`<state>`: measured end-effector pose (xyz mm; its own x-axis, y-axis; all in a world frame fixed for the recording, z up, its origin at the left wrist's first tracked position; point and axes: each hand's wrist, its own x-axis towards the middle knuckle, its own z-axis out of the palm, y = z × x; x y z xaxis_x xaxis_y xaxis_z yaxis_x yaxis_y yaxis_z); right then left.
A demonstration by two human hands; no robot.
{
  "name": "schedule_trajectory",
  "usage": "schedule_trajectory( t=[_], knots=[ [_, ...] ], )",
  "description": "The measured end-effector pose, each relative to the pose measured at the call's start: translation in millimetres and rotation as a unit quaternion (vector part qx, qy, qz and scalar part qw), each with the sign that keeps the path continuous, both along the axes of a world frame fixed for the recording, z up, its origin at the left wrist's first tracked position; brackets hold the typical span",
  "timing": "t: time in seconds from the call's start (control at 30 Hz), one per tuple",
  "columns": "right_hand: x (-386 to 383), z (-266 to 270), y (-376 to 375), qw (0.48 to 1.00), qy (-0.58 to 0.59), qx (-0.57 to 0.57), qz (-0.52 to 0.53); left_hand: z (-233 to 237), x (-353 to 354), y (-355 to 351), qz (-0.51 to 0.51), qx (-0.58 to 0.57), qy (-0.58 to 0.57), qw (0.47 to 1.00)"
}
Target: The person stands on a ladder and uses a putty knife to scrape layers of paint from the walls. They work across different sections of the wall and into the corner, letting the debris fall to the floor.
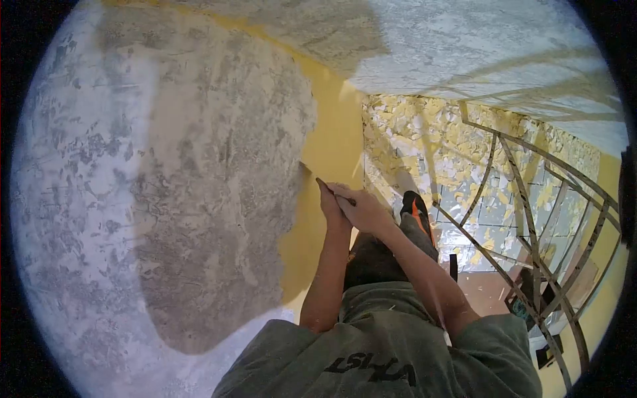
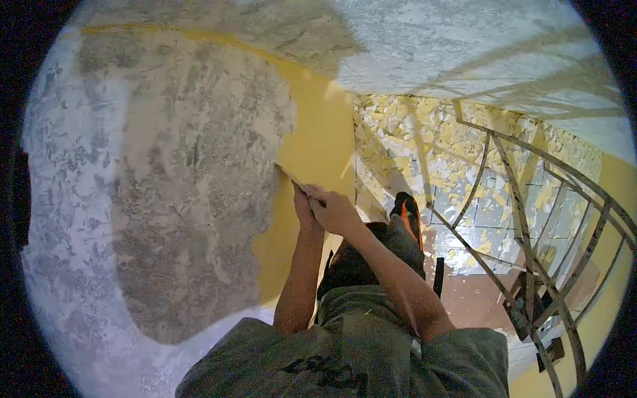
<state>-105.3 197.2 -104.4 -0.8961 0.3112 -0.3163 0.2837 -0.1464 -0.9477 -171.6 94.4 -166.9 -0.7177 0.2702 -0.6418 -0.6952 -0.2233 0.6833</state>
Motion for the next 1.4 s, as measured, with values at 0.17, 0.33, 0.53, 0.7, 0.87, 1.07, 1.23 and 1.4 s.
schedule_trajectory(
  t=[0.17,0.33,0.53,0.7,0.87,1.07,1.23,1.4],
  knots=[
    [14,24,-30,0.998,-0.049,0.018,-0.019,53,19,11,0.012,0.007,-0.019,1.0],
    [-16,10,-31,0.993,-0.11,0.002,-0.033,-23,-26,-16,-0.079,0.052,-0.028,0.995],
    [0,8,-35,0.994,0.014,0.076,-0.077,39,2,1,-0.04,0.055,0.001,0.998],
    [-33,11,-8,0.994,-0.075,0.013,-0.082,8,-31,11,-0.11,0.052,0.068,0.99],
    [-33,4,5,0.995,-0.084,-0.001,-0.052,18,-33,38,-0.071,0.057,0.001,0.996],
    [-69,-24,15,0.992,-0.112,0.037,-0.05,-38,-61,22,-0.104,0.087,0.003,0.991],
    [-69,-14,48,0.994,-0.045,0.052,-0.084,-61,-79,57,-0.056,0.121,-0.05,0.99],
    [-127,-44,92,0.989,-0.13,0.043,-0.055,-32,-126,127,-0.137,0.115,0.004,0.984]
  ],
)
